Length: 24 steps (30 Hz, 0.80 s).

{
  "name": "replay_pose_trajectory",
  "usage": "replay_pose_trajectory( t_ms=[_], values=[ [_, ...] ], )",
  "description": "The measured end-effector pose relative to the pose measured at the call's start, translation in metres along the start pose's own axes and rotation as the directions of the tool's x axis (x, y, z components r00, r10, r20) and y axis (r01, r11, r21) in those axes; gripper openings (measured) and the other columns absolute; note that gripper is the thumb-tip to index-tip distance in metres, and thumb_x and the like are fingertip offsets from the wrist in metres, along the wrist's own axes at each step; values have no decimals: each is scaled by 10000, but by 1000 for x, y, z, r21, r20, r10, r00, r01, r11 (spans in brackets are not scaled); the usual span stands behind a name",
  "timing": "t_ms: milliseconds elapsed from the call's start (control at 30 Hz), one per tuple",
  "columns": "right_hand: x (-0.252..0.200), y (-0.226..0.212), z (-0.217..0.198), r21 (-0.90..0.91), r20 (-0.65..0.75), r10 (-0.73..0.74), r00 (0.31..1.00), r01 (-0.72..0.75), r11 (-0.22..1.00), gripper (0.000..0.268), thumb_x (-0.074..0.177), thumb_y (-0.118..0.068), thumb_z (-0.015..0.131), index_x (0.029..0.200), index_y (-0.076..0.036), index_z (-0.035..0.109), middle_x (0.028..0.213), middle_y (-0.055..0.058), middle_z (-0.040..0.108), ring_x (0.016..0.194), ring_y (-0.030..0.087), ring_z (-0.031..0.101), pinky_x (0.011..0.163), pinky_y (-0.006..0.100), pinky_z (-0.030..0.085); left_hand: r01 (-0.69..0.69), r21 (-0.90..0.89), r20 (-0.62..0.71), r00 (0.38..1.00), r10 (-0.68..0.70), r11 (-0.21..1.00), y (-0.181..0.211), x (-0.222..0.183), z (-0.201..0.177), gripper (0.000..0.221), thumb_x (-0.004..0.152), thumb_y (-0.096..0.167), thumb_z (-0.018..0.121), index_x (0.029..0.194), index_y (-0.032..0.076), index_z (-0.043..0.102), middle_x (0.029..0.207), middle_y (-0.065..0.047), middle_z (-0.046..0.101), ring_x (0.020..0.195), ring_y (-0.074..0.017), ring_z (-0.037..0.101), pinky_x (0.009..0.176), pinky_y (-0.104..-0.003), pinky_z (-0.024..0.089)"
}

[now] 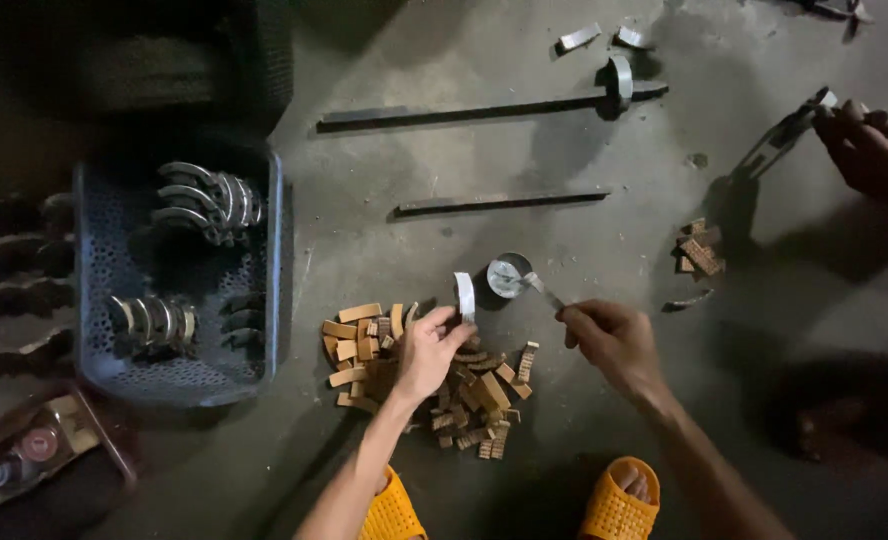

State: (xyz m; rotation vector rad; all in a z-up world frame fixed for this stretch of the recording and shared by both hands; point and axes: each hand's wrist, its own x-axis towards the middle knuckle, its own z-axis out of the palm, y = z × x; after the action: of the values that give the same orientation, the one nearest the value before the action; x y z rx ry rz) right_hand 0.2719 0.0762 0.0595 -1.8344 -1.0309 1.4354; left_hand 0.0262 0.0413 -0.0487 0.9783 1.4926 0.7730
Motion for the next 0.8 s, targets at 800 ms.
replay_pose_trajectory(
  t_ms=[800],
  values=[
    [-14,-34,-9,-81,144,-26,989,38,996,198,928,-118,696,812,13,789,558,137,656,446,173,529,421,308,428,-165,-191,130,973,192,968,93,1,33,133,875,152,820,861,68,717,772,-16,615,776,-70,521,684,-254,485]
  ],
)
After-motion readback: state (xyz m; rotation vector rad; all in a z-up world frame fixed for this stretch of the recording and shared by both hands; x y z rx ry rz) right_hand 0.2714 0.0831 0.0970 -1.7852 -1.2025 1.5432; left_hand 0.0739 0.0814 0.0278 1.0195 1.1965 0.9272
